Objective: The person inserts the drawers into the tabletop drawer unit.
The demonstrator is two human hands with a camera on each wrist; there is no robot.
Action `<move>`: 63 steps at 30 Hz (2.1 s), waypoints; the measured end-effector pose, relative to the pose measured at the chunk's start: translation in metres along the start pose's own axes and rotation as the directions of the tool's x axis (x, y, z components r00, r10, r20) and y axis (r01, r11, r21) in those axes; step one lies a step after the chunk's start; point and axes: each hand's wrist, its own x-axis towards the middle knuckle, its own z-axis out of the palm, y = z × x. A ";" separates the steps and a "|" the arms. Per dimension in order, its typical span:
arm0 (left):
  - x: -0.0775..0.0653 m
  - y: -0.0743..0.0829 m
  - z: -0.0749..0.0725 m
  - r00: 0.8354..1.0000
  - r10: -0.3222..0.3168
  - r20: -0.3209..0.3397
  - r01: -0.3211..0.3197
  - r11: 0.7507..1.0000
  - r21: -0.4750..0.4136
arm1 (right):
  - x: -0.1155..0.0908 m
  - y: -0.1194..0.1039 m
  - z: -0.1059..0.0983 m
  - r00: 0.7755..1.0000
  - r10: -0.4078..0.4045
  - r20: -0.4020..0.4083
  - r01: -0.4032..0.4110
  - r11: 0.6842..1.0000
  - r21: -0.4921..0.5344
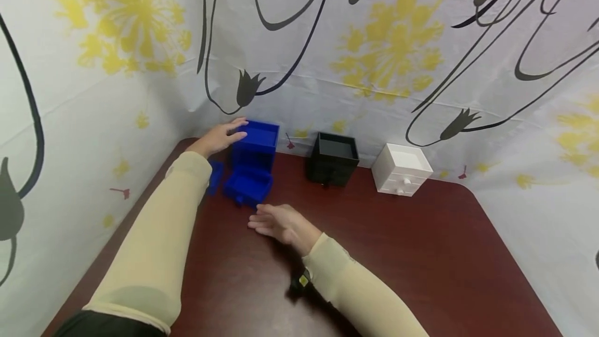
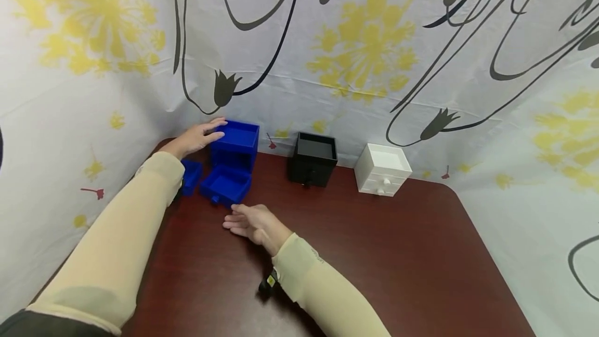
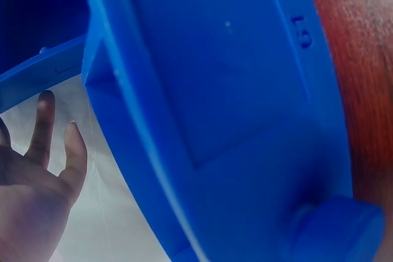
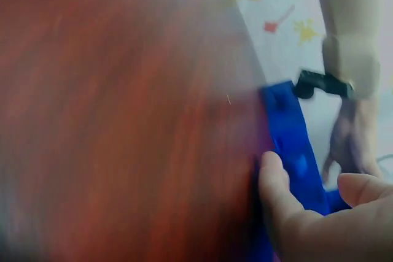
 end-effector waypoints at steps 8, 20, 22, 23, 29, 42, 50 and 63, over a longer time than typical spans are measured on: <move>0.002 0.006 0.001 0.999 0.039 -0.029 -0.040 0.999 -0.017 | 0.020 0.013 0.049 0.998 0.047 -0.048 -0.031 0.954 0.298; -0.003 0.002 0.004 0.999 0.032 -0.016 -0.032 0.999 -0.002 | 0.048 0.020 0.084 0.972 -0.037 -0.231 0.130 0.906 0.403; -0.003 0.001 0.005 1.000 0.026 -0.016 -0.026 1.000 -0.009 | 0.052 0.019 0.084 0.964 -0.037 -0.262 0.146 0.899 0.412; -0.003 0.001 0.005 1.000 0.024 -0.016 -0.025 1.000 -0.012 | 0.054 0.018 0.084 0.960 -0.034 -0.279 0.154 0.895 0.419; -0.005 0.001 0.004 1.000 0.013 -0.019 -0.013 1.000 -0.015 | 0.059 0.017 0.084 0.950 -0.039 -0.310 0.171 0.896 0.410; -0.002 0.006 0.009 0.999 0.033 -0.024 -0.034 0.999 -0.022 | 0.062 0.015 0.075 0.923 -0.153 -0.352 0.266 0.916 0.299; -0.006 0.005 0.007 0.999 0.033 -0.034 -0.035 0.999 -0.042 | 0.068 0.013 0.074 0.925 -0.147 -0.351 0.265 0.910 0.318; -0.007 0.003 0.008 1.000 0.000 -0.006 -0.001 0.984 -0.178 | 0.070 0.007 0.070 0.938 -0.128 -0.323 0.238 0.913 0.330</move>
